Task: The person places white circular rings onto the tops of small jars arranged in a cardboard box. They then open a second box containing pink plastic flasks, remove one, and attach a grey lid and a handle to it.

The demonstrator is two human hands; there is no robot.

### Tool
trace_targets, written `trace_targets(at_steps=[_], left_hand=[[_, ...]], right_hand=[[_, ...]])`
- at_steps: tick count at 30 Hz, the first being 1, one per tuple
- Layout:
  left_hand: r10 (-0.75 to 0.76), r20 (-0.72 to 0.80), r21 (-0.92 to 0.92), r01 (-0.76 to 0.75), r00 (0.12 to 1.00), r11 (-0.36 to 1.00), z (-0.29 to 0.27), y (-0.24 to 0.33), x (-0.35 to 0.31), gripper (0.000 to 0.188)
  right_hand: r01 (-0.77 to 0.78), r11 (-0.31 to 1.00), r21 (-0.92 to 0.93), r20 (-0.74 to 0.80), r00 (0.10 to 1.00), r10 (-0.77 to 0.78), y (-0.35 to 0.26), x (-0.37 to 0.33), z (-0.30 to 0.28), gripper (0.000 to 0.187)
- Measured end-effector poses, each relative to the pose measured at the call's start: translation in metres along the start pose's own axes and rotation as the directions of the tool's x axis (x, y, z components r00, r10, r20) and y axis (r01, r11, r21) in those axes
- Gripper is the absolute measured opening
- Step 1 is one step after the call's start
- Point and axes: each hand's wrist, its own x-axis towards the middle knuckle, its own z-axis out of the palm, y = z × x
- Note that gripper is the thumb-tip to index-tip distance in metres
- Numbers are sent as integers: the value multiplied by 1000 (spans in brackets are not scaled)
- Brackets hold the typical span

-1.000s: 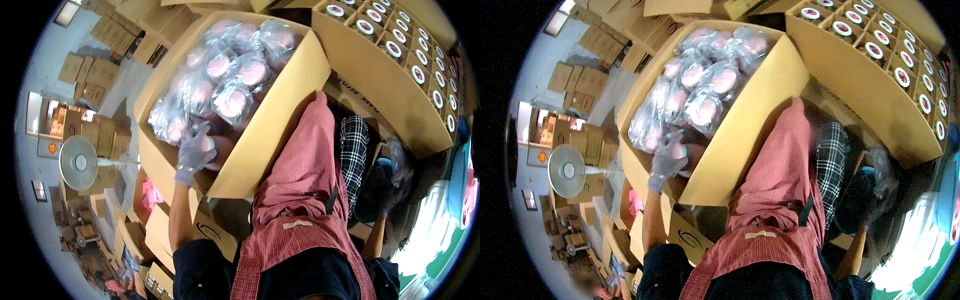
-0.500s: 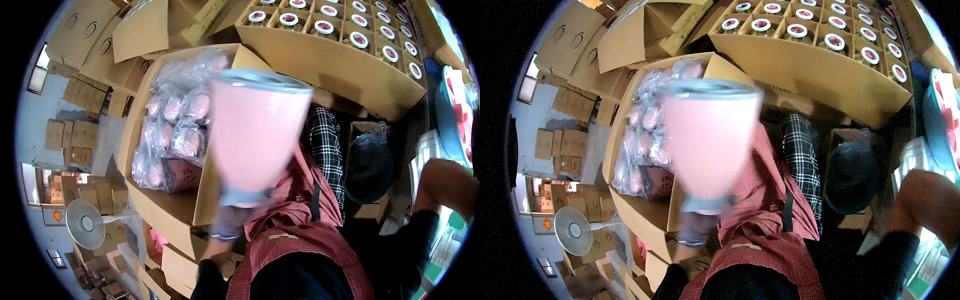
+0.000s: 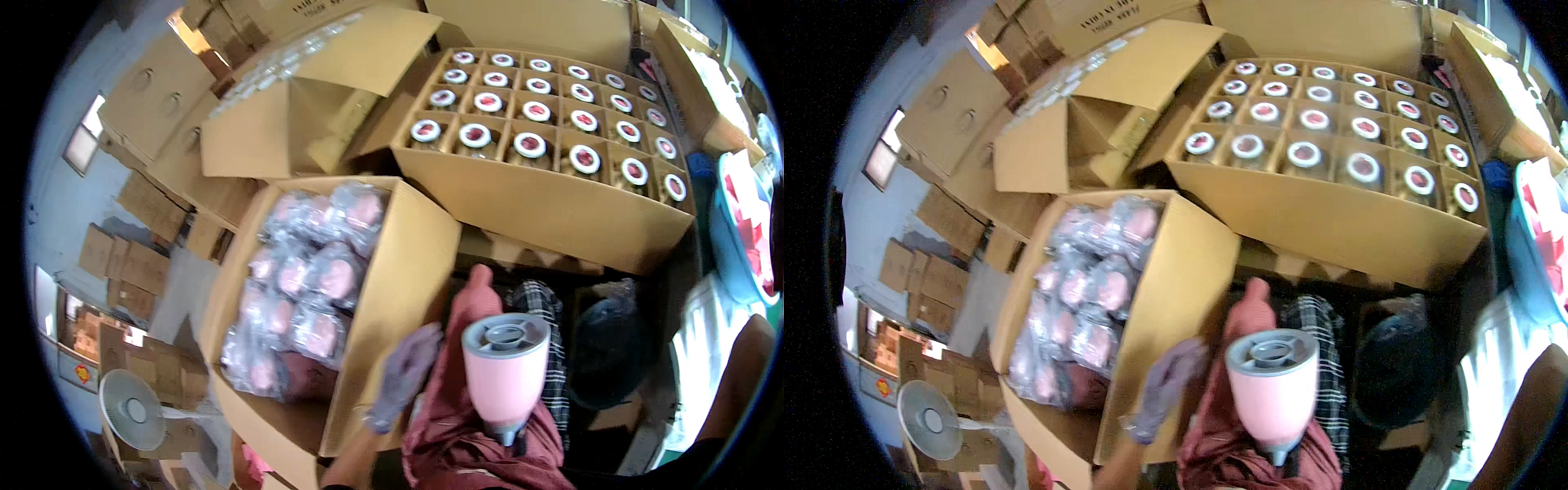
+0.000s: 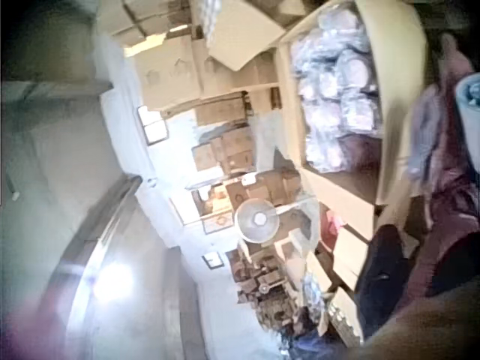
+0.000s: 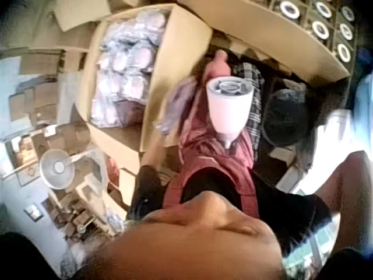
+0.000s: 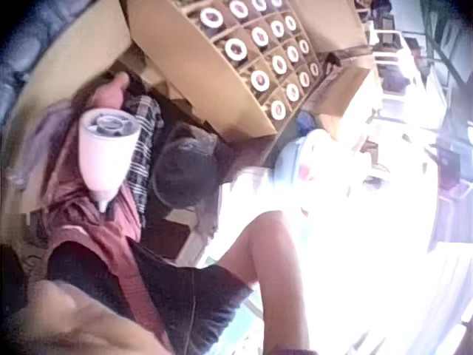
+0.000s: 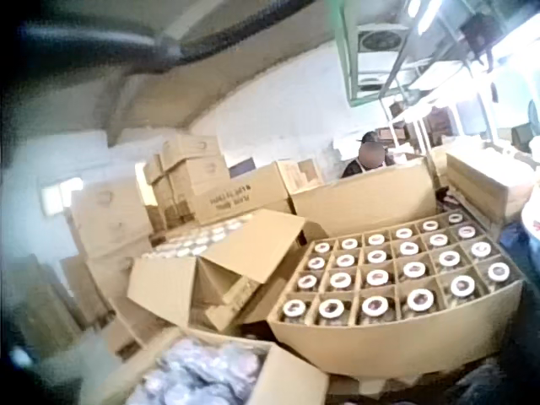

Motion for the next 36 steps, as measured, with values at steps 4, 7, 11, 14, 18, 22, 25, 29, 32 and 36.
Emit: trace_targets(at_steps=[4, 7, 11, 14, 18, 22, 25, 29, 32, 36], left_hand=[[-4, 191, -49, 13, 982, 999, 59, -10, 85, 42], [-4, 389, -678, 289, 921, 676, 89, -31, 96, 58], [102, 610, -610, 383, 786, 694, 116, -66, 118, 78], [-6, 630, -581, 475, 777, 661, 116, -47, 96, 66], [165, 367, -201, -94, 915, 975, 70, -9, 48, 58], [-21, 102, -520, 71, 995, 851, 60, -21, 60, 48], [107, 231, -254, -46, 967, 966, 92, -27, 87, 38], [-11, 289, -98, 41, 957, 994, 90, -12, 55, 44], [356, 429, -17, -387, 830, 922, 86, 39, 36, 37], [109, 210, -130, -82, 972, 988, 87, 20, 55, 34]], right_hand=[[-130, 991, 26, -153, 979, 132, -1, -30, -16, 41], [-372, 903, 213, -201, 888, 413, -15, -59, 5, 42], [-569, 485, 664, -40, 620, 783, -59, -94, 113, 43], [-574, 487, 658, 104, 710, 697, -82, -98, 184, 32], [-308, 367, 878, 55, 826, 561, -47, -159, 230, 23], [-380, 394, 837, 142, 846, 514, -32, -124, 212, 22], [-392, 394, 831, 95, 798, 595, -58, -72, 182, 34], [-447, 526, 724, 28, 780, 625, -53, -84, 198, 47], [-298, 674, 676, -84, 878, 472, -11, -145, 244, 41], [-369, 871, 324, -47, 914, 404, -1, -125, 217, 42]])
